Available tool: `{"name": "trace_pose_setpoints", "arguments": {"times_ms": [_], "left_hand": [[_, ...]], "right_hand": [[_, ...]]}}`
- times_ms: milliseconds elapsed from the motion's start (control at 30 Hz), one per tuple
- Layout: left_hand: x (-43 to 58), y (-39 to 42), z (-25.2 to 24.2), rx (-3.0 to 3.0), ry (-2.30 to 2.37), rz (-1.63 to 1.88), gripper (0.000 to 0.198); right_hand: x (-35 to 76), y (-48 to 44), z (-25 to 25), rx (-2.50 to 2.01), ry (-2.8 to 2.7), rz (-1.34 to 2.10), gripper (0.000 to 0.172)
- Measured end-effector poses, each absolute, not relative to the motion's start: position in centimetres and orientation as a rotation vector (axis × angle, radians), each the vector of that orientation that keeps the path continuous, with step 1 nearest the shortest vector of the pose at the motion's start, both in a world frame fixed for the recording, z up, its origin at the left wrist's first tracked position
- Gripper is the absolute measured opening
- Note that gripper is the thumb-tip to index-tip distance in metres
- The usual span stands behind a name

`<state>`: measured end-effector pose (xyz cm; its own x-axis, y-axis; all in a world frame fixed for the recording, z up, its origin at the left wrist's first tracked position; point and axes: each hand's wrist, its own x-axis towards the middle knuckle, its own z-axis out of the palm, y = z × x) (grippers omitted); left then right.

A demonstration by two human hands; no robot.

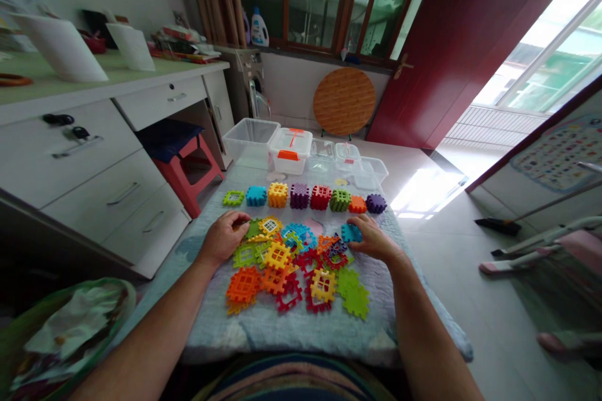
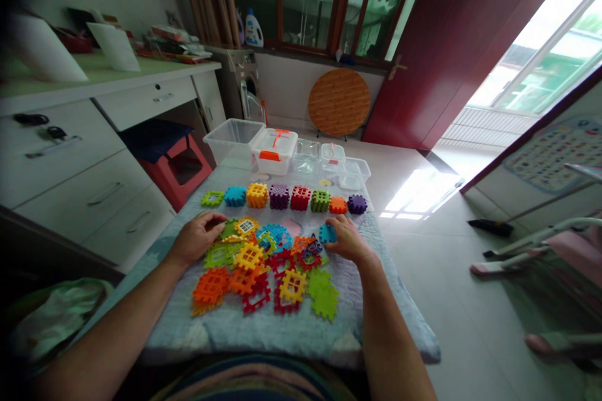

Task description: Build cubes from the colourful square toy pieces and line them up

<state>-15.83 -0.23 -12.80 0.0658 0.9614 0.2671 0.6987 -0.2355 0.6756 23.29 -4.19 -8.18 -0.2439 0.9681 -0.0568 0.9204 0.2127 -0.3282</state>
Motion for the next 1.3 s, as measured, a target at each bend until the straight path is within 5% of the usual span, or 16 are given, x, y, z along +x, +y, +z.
{"name": "trace_pose_setpoints", "arguments": {"times_ms": [1000,1200,1300], "left_hand": [[-15.5,-1.1,-11.3,2.081,1.615,1.327,0.022],[-15.0,-1.8,-10.2,2.187,1.568,1.273,0.021],[-13.6,-3.0,-8.3,2.347,1.445,1.067,0.030]], "right_hand": [[8.3,-4.7,-5.9,-1.367,-2.616,0.304,0.040],[9.7,-4.7,-4.7,-1.290,-2.562,0.375,0.064],[12.8,-4.6,-4.0,-1.317,-2.426,0.366,0.059]]}}
